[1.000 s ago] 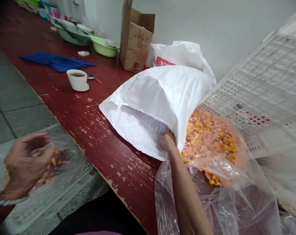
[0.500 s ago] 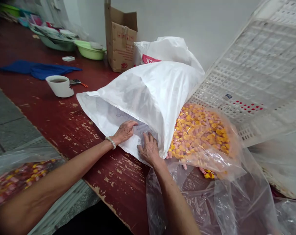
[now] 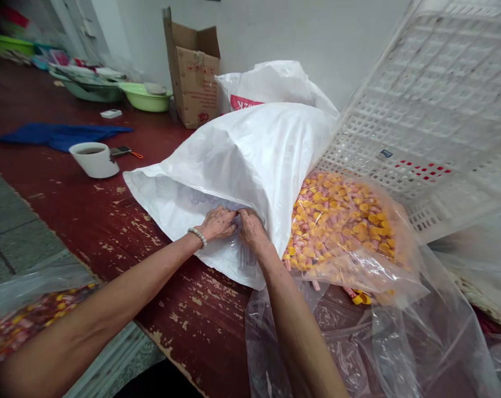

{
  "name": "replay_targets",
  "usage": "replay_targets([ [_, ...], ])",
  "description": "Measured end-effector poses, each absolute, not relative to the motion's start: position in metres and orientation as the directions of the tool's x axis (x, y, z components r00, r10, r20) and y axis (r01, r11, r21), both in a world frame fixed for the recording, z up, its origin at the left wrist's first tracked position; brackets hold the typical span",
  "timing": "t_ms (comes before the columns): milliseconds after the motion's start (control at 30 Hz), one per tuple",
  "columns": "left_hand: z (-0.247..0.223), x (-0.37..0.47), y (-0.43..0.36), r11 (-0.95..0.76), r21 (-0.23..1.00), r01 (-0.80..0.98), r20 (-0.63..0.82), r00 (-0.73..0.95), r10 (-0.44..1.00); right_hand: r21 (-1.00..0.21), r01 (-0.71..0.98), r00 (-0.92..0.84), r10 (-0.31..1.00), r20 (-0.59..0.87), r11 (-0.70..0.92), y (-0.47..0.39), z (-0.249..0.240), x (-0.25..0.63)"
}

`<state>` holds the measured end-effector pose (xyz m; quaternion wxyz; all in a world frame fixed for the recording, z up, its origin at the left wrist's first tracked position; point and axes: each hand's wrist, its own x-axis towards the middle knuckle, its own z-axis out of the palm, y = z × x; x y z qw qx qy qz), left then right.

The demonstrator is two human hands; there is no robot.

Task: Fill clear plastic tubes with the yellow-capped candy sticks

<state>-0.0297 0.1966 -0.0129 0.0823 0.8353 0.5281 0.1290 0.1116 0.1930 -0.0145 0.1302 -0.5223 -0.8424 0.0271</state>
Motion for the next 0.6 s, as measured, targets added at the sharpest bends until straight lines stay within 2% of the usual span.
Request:
replay_targets([
  [200,-0.016,-0.035,0.199,-0.431,0.358,0.828,0.112,0.42,0.9,-0.075,0.866,-0.493,0.869,0.027,0.494,0.216,0.001,0.109],
  [367,-0.023,-0.045,0.2,-0.395,0.48,0.783,0.126,0.384,0.914,-0.025,0.865,-0.501,0.862,-0.078,0.501,0.215,0.003,0.105],
  [433,-0.026,-0.049,0.201,-0.369,0.574,0.731,0.123,0.369,0.921,-0.038,0.853,-0.52,0.845,-0.121,0.52,0.218,0.003,0.104],
  [467,-0.028,-0.05,0.202,-0.324,0.68,0.658,0.109,0.346,0.932,-0.051,0.846,-0.531,0.835,-0.145,0.53,0.22,0.003,0.103],
  [533,-0.032,-0.052,0.204,-0.163,0.901,0.402,0.04,0.296,0.954,-0.088,0.836,-0.549,0.816,-0.181,0.542,0.225,0.003,0.104],
  [600,-0.035,-0.054,0.204,0.013,0.991,0.13,-0.049,0.278,0.959,-0.129,0.836,-0.549,0.816,-0.181,0.533,0.229,0.004,0.106],
])
